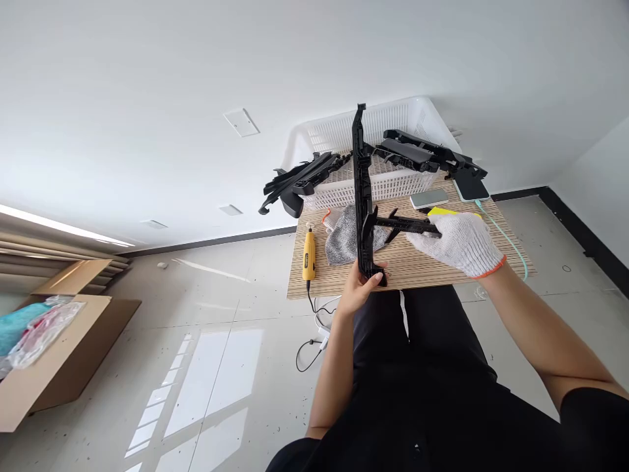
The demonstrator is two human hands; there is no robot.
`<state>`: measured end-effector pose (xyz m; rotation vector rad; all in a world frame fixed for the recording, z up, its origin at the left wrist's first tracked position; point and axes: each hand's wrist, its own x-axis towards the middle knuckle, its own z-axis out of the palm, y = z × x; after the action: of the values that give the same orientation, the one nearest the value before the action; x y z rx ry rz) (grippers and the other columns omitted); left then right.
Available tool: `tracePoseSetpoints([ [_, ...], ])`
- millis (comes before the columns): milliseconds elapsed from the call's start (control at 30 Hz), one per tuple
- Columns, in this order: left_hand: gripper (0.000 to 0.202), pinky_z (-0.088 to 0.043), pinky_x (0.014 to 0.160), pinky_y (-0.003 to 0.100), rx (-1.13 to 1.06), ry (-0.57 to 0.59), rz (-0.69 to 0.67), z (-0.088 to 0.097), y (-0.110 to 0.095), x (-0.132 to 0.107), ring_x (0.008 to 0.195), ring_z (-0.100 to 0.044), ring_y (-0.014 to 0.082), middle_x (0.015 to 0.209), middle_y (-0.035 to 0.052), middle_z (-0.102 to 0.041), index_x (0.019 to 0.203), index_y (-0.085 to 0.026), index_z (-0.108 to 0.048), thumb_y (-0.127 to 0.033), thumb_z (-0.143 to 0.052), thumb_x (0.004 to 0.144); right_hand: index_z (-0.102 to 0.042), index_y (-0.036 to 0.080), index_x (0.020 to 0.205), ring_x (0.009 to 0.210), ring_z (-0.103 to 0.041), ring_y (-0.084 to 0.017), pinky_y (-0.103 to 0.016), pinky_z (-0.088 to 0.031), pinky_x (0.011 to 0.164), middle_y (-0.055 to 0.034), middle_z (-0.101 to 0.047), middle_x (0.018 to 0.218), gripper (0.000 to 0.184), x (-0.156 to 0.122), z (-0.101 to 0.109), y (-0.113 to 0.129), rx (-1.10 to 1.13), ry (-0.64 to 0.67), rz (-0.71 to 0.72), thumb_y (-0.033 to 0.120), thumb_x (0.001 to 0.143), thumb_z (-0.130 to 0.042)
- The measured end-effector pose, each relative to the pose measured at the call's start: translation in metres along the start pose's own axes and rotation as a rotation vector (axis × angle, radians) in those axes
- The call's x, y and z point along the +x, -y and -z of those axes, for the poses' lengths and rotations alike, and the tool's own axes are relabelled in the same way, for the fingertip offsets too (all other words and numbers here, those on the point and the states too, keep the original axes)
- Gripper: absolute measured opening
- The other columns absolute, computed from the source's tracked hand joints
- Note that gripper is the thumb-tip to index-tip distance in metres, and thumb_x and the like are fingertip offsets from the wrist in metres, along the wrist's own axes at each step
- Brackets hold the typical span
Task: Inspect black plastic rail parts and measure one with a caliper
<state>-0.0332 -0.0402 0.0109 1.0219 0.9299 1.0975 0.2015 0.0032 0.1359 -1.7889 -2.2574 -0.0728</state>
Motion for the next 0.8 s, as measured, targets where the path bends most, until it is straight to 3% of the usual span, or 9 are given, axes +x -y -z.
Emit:
tracePoseSetpoints([
  [67,0.061,-0.062,0.077,0.036,-0.004,-0.011,0.012,-0.001,-0.001,0.000,0.085,-0.077,0.0214,0.115,0.0112,-0.074,0.114,-0.020,-0.050,-0.053,-0.084,0.075,-0.072,0.016,0.087,0.073,-0.065,-0.029,-0.034,-0.031,0.062,-0.0155,-0.070,0.075,0.060,0.003,0.000,0.002,-0.016,0.013,-0.038,0.060,0.098,-0.032],
  [167,0.055,-0.062,0.072,0.034,0.008,-0.048,0.036,-0.002,-0.001,-0.002,0.074,-0.076,0.0187,0.103,0.0068,-0.075,0.106,-0.021,-0.048,-0.054,-0.082,0.077,-0.073,0.016,0.097,0.071,-0.065,-0.029,-0.034,-0.030,0.059,-0.0152,-0.071,0.078,0.055,0.009,-0.006,0.005,-0.037,0.045,-0.085,0.052,0.098,-0.032],
  [400,0.045,-0.058,0.059,0.029,0.098,-0.043,-0.030,-0.005,-0.002,-0.001,0.058,-0.063,0.0107,0.085,0.0010,-0.072,0.104,-0.021,-0.051,-0.059,-0.067,0.089,-0.073,0.015,0.099,0.071,-0.067,-0.030,-0.033,-0.029,0.058,-0.0157,-0.072,0.076,0.049,0.025,-0.016,0.010,-0.118,0.075,-0.075,0.050,0.095,-0.038],
  [800,0.040,-0.053,0.053,0.027,0.145,-0.102,-0.097,-0.007,0.007,0.002,0.054,-0.056,0.0088,0.089,0.0011,-0.069,0.099,-0.022,-0.048,-0.061,-0.056,0.096,-0.072,0.014,0.107,0.076,-0.069,-0.033,-0.036,-0.036,0.062,-0.0190,-0.073,0.081,0.051,0.044,-0.011,0.027,-0.128,0.142,0.059,0.047,0.098,-0.034],
])
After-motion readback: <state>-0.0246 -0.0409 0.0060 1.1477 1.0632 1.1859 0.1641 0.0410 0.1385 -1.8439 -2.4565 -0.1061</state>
